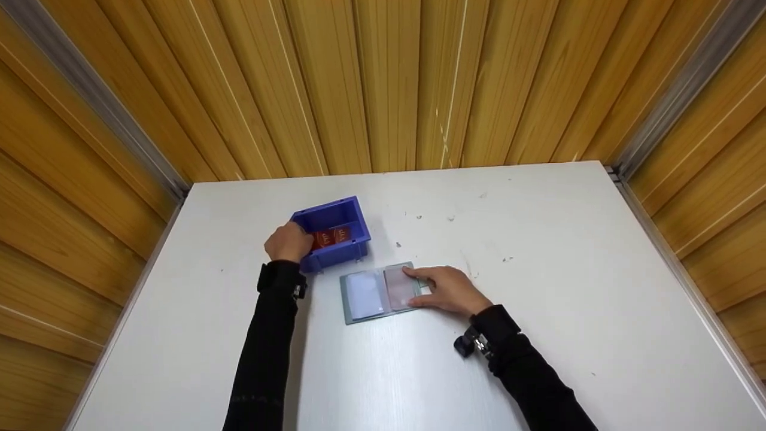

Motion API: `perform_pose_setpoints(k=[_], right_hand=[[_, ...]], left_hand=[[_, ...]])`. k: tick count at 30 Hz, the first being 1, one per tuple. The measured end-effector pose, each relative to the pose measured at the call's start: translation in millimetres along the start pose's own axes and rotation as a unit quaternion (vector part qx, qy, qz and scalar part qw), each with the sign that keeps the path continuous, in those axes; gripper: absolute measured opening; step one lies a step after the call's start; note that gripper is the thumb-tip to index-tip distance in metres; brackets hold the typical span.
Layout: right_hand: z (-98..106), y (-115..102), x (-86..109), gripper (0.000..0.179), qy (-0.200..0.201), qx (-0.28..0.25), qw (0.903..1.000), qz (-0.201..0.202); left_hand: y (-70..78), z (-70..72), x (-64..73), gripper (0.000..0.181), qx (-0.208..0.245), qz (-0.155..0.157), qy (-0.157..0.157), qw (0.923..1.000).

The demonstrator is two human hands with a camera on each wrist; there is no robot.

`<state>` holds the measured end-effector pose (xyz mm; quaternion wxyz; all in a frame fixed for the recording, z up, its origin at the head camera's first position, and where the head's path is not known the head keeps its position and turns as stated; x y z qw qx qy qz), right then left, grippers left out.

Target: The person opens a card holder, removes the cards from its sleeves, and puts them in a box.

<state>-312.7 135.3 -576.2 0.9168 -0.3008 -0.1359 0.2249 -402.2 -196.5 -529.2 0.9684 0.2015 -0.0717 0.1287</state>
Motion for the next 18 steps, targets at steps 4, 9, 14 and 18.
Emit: perform_pose_setpoints(k=[4, 9, 14, 18], right_hand=[[-0.3, -1.2, 0.0, 0.071, 0.002, -0.001, 1.0000, 0.002], [0.1, -2.1, -0.3, 0.070, 0.004, 0.001, 1.0000, 0.006], [0.0, -2.2, -0.7, 0.070, 0.001, 0.002, 1.0000, 0.006], [-0.3, -1.2, -0.1, 0.070, 0.002, -0.004, 1.0000, 0.003]], left_hand=[[-0.9, 0.1, -0.6, 0.041, -0.004, -0.002, -0.001, 1.0000], [-0.8, 1.3, -0.3, 0.044, 0.002, -0.007, 0.000, 1.0000], [13.0, 12.3, 17.0, 0.038, 0.023, -0.051, 0.085, 0.9948], [39.5, 20.8, 55.4, 0.022, 0.050, -0.134, 0.174, 0.9743]])
Point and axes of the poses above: each hand's wrist, its own x-axis away from the middle knuckle, its own z-axis out of the back of the hand, y = z × x, the point moved 5 cm from there along -x, towards the middle knuckle, and after that the axes turned 4 degrees about -y, right-handed, at the moved point
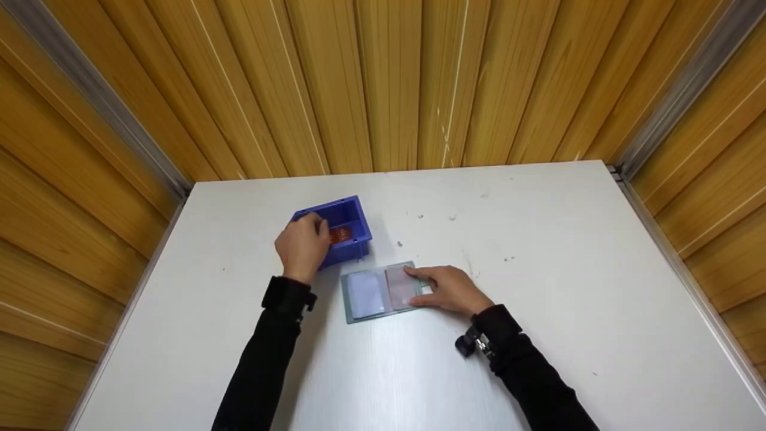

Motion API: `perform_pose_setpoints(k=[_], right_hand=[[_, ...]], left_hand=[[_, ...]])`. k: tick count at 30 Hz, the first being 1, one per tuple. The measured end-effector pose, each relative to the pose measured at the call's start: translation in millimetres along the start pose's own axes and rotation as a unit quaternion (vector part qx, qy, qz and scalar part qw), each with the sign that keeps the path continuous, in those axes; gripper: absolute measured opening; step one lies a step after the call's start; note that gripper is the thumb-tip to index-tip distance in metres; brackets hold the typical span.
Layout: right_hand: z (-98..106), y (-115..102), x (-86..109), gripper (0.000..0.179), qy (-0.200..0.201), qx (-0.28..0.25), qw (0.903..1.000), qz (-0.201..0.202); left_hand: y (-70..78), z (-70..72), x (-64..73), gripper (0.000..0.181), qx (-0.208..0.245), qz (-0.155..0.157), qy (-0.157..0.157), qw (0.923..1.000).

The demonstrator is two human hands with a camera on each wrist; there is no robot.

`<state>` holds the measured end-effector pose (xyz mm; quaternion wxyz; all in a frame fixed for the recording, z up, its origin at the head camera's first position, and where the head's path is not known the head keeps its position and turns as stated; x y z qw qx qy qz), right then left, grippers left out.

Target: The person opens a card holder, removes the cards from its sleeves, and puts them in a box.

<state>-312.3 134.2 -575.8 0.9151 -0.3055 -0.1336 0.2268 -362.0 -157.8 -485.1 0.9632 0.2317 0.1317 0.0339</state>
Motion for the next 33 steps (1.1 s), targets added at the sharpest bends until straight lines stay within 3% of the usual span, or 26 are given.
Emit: perform_pose_setpoints(k=[3, 6, 11, 15, 24, 30, 33], right_hand=[[0.0, 1.3, 0.4, 0.069, 0.001, -0.005, 1.0000, -0.002], [0.6, 1.0, 0.5, 0.069, 0.002, -0.002, 1.0000, -0.002], [0.6, 0.8, 0.1, 0.070, 0.005, 0.000, 1.0000, -0.001], [0.0, 1.6, -0.9, 0.071, 0.005, 0.003, 1.0000, -0.002], [1.7, -0.2, -0.8, 0.064, 0.013, 0.001, 0.9999, 0.008], [0.9, -5.4, -1.5, 0.027, 0.046, -0.057, 0.9972, 0.012], [-2.5, -11.1, -1.7, 0.012, 0.039, -0.098, 0.9938, 0.035]], left_hand=[[24.1, 2.0, 24.2, 0.016, 0.013, -0.060, 0.009, 0.9980], [37.6, -5.7, 47.4, 0.012, 0.004, -0.100, -0.023, 0.9947], [42.1, -30.4, 78.5, 0.024, -0.029, -0.132, -0.114, 0.9843], [40.2, -44.9, 96.4, 0.032, -0.058, -0.158, -0.139, 0.9759], [36.5, -57.0, 105.4, 0.032, -0.071, -0.163, -0.153, 0.9721], [33.1, -59.5, 105.2, 0.030, -0.048, -0.151, -0.182, 0.9705], [32.4, -59.4, 104.4, 0.030, -0.037, -0.141, -0.199, 0.9690]])
Point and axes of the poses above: each hand's wrist, its own x-axis away from the middle knuckle, its own z-axis out of the back of the hand, y = z × x, the point moved 5 cm from there along -x, towards the middle knuckle, and after that the axes turned 4 degrees about -y, right-handed, at the moved point
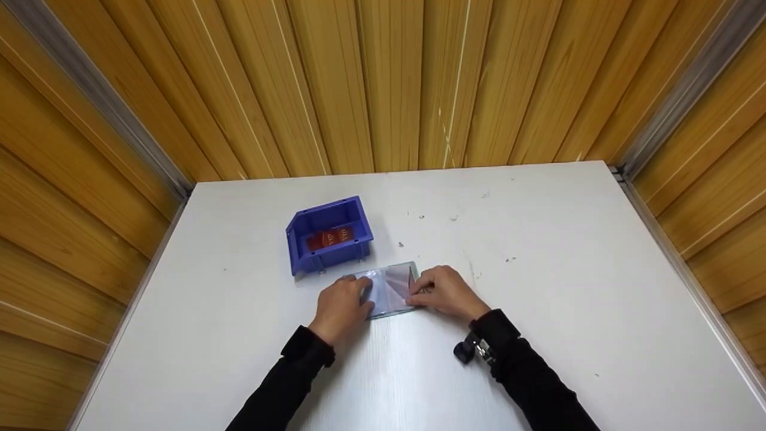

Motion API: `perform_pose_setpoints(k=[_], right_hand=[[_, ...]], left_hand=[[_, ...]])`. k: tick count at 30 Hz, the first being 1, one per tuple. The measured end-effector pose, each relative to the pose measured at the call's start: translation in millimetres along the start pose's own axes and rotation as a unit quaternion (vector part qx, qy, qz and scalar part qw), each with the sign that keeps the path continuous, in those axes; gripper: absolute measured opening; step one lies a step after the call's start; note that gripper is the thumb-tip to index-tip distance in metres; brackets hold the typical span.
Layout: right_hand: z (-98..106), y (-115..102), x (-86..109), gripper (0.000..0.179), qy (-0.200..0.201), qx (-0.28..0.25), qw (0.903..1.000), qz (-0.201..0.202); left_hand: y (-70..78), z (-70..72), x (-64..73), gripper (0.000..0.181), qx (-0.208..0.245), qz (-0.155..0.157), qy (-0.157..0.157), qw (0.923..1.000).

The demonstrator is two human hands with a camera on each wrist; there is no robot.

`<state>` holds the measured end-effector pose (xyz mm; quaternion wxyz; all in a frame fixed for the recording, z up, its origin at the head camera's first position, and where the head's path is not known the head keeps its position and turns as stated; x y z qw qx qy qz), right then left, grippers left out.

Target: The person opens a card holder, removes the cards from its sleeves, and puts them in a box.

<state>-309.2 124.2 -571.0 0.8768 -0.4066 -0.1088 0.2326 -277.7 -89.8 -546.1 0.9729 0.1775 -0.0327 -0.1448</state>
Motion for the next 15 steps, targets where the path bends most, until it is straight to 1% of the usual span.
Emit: perform_pose_setpoints(k=[2, 4, 7, 9, 12, 15], right_hand=[[-3.1, -3.1, 0.3, 0.010, -0.012, -0.023, 0.9996, 0.013], [-5.4, -5.4, 0.2, 0.016, -0.023, -0.044, 0.9986, 0.021], [-6.8, -8.7, -0.1, 0.026, -0.030, -0.064, 0.9971, 0.028], [-8.6, -11.5, -0.8, 0.029, -0.038, -0.068, 0.9964, 0.034], [-13.8, -17.3, -2.1, 0.030, -0.056, -0.044, 0.9965, 0.045], [-21.7, -23.7, -3.0, 0.032, -0.077, 0.016, 0.9955, 0.053]], left_hand=[[-0.4, 0.6, -0.6, 0.032, 0.009, 0.001, -0.005, 0.9999], [-0.9, 1.9, -0.8, 0.034, 0.021, 0.003, -0.007, 0.9998], [-1.9, 4.3, -0.3, 0.040, 0.041, 0.005, 0.002, 0.9991], [-2.5, 5.9, 0.1, 0.046, 0.060, 0.007, 0.009, 0.9981], [-4.0, 7.2, 0.4, 0.055, 0.092, 0.017, 0.008, 0.9956], [-5.1, 6.9, 0.5, 0.059, 0.112, 0.023, 0.000, 0.9935]])
Point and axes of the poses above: each hand's wrist, its own x-axis away from the middle knuckle, its own z-axis out of the back of the hand, y = z × x, the point moved 5 cm from there along -x, towards the middle knuckle, and after that the axes turned 4 degrees about -y, right-handed, at the moved point
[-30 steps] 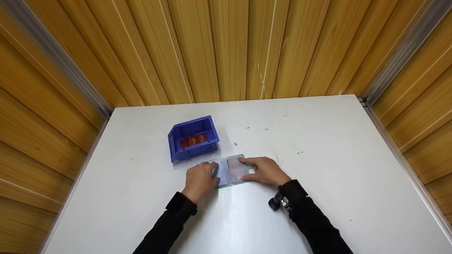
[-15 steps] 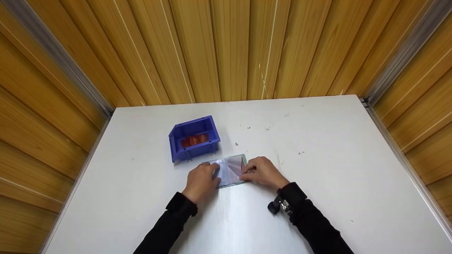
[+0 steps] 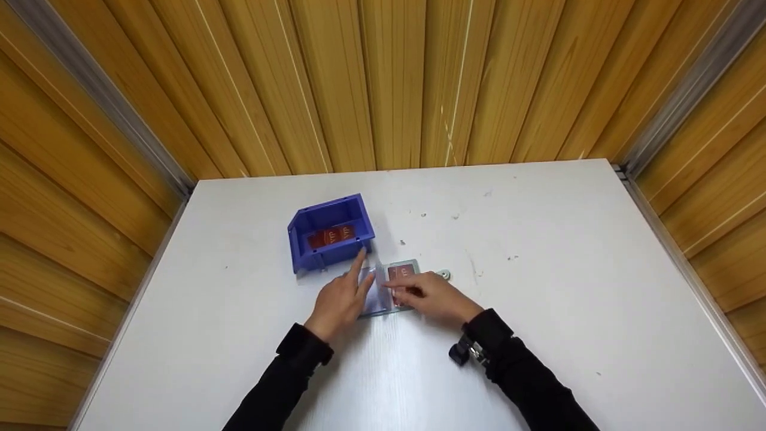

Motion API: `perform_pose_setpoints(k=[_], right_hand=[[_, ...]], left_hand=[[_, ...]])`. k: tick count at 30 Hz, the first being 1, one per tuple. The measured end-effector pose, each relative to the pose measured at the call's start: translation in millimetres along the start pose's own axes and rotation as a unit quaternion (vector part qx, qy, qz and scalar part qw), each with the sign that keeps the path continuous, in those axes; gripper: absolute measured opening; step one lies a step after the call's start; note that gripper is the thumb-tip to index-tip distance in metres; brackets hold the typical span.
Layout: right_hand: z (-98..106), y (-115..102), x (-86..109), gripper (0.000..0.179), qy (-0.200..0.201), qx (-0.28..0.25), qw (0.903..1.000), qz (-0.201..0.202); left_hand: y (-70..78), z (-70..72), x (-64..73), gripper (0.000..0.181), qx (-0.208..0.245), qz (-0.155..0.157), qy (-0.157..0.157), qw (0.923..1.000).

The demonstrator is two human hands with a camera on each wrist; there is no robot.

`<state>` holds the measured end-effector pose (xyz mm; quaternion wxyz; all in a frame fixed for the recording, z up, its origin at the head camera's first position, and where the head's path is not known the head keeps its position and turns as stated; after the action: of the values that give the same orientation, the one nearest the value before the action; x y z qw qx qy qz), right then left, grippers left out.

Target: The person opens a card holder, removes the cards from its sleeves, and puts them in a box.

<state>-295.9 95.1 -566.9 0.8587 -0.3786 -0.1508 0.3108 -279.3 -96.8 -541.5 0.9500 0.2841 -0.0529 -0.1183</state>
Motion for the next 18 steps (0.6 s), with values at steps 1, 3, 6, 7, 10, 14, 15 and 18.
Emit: perform_pose_setpoints(k=[1, 3, 6, 7, 10, 14, 15, 18], right_hand=[[-2.2, -1.5, -0.8, 0.033, -0.006, 0.021, 0.9998, 0.002], [-5.4, -4.5, -2.0, 0.033, -0.012, 0.056, 0.9983, 0.006], [-7.4, -5.1, -3.0, 0.034, -0.014, 0.090, 0.9958, 0.002], [-7.0, -4.3, -2.8, 0.036, -0.012, 0.096, 0.9953, -0.002], [-3.1, 0.6, -1.6, 0.045, 0.005, 0.120, 0.9926, -0.019], [5.2, 9.7, 2.4, 0.057, 0.031, 0.142, 0.9882, -0.046], [7.0, 11.8, 3.5, 0.060, 0.035, 0.145, 0.9874, -0.052], [12.2, 16.0, 7.1, 0.064, 0.039, 0.142, 0.9871, -0.063]], left_hand=[[0.2, 0.1, 0.0, 0.059, -0.001, -0.001, -0.001, 1.0000], [1.0, -0.1, 0.2, 0.058, -0.012, -0.014, 0.002, 0.9998], [2.0, -1.2, 0.9, 0.049, -0.053, -0.032, 0.006, 0.9981], [2.0, -1.7, 1.0, 0.045, -0.068, -0.036, 0.008, 0.9970], [1.8, -3.6, 1.6, 0.035, -0.100, -0.039, 0.003, 0.9942], [1.6, -4.7, 2.5, 0.036, -0.113, -0.036, -0.001, 0.9930], [1.4, -4.7, 2.7, 0.036, -0.113, -0.036, -0.001, 0.9930], [1.2, -4.3, 2.8, 0.034, -0.111, -0.035, 0.000, 0.9932]])
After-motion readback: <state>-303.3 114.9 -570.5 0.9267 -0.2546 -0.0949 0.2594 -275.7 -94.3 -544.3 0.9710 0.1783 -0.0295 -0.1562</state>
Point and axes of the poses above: each hand's wrist, its own x-axis away from the middle knuckle, its own z-axis out of the back of the hand, y = z × x, the point moved 5 cm from there along -x, towards the middle knuckle, and after that the axes turned 4 degrees about -y, right-handed, at the moved point
